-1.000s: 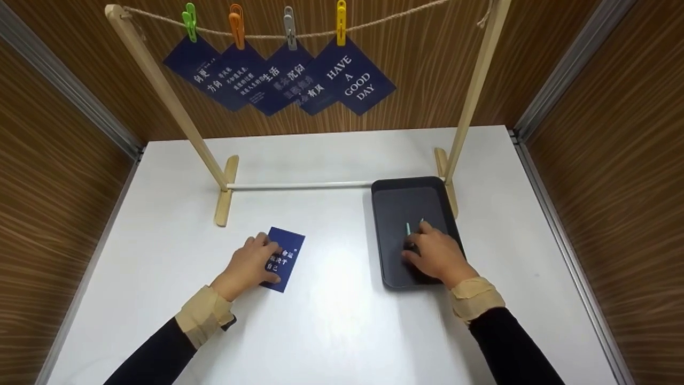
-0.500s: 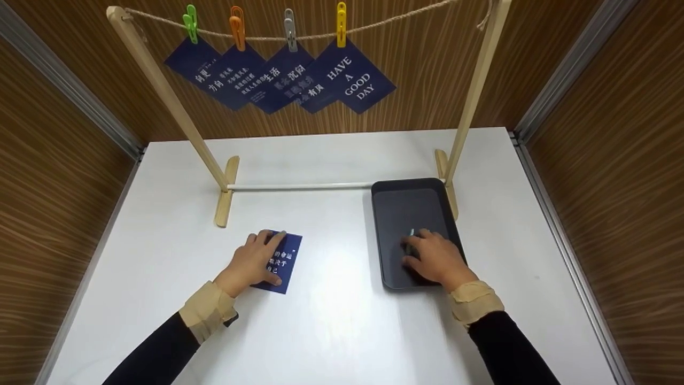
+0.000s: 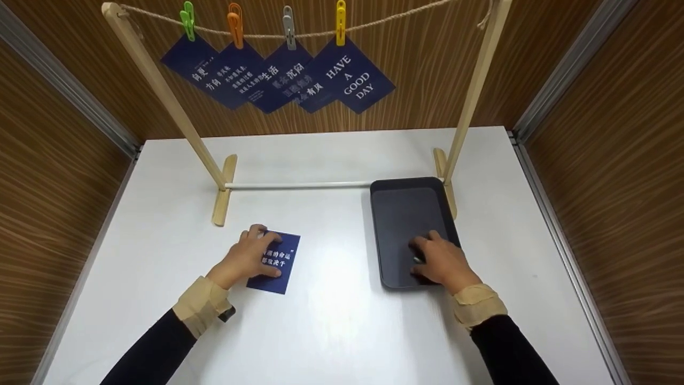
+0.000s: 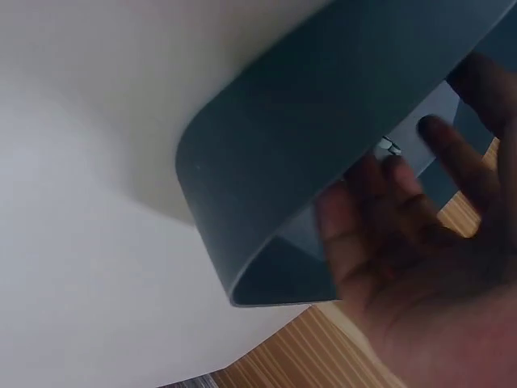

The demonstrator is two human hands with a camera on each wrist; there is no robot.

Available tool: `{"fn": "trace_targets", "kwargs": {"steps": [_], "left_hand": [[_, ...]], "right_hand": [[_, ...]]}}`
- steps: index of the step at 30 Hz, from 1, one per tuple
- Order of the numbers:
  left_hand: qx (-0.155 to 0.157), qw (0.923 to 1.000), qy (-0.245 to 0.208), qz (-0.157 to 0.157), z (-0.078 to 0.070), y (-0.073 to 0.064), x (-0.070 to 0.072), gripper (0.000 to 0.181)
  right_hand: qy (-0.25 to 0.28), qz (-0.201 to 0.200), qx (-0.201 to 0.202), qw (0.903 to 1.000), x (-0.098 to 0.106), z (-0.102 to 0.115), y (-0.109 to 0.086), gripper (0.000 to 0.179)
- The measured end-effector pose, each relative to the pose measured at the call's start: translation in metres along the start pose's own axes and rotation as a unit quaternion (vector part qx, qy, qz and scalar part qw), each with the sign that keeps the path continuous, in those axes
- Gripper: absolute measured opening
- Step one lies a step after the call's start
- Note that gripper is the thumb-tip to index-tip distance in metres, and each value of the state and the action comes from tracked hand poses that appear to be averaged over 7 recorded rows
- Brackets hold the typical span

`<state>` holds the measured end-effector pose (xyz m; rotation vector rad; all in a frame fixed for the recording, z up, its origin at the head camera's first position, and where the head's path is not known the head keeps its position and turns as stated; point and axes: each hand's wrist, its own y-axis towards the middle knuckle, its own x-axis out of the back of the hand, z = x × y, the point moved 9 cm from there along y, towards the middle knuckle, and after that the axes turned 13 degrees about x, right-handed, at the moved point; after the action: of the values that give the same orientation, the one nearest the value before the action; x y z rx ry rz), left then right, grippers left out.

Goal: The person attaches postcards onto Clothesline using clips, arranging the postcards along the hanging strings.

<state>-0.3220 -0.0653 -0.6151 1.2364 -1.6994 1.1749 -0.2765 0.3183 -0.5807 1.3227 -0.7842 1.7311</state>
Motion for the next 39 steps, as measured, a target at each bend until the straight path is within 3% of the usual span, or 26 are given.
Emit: {"fn": "trace_targets", "kwargs": {"steps": [3, 10, 14, 18, 23, 28, 32, 38, 39], "left_hand": [[-0.001, 0.9995, -0.031, -0.008, 0.002, 0.004, 0.002, 0.082], [0.033, 0.9981, -0.052, -0.007, 0.011, 0.013, 0.001, 0.118], [0.052, 0.9952, -0.083, 0.002, 0.017, 0.014, 0.002, 0.122], [0.050, 0.9901, -0.131, -0.013, 0.021, 0.013, 0.007, 0.109], [0.044, 0.9818, -0.180, -0.043, 0.024, 0.011, 0.013, 0.079], [0.014, 0.9743, -0.216, -0.064, 0.011, 0.013, 0.032, 0.051], [-0.030, 0.9578, -0.280, -0.056, -0.012, 0.015, 0.049, 0.030], [-0.064, 0.9086, -0.413, 0.002, -0.054, 0.012, 0.072, 0.039], [-0.066, 0.8967, -0.437, 0.015, -0.061, 0.012, 0.076, 0.041]], "right_hand": [[0.002, 0.014, -0.023, 0.9996, -0.003, -0.004, -0.001, 0.057], [-0.010, -0.002, -0.027, 0.9996, -0.004, -0.001, 0.005, 0.053], [-0.018, -0.011, -0.021, 0.9995, -0.005, 0.001, 0.008, 0.064], [-0.032, -0.018, -0.024, 0.9990, -0.004, -0.001, 0.009, 0.067], [-0.033, -0.026, -0.024, 0.9988, -0.005, -0.003, 0.008, 0.056], [-0.006, -0.043, -0.023, 0.9988, 0.000, -0.006, 0.006, 0.048], [0.018, -0.053, -0.018, 0.9983, 0.009, -0.009, 0.004, 0.050], [0.058, -0.046, -0.022, 0.9970, 0.036, -0.011, 0.009, 0.057], [0.062, -0.049, -0.016, 0.9967, 0.044, -0.009, 0.011, 0.055]]}}
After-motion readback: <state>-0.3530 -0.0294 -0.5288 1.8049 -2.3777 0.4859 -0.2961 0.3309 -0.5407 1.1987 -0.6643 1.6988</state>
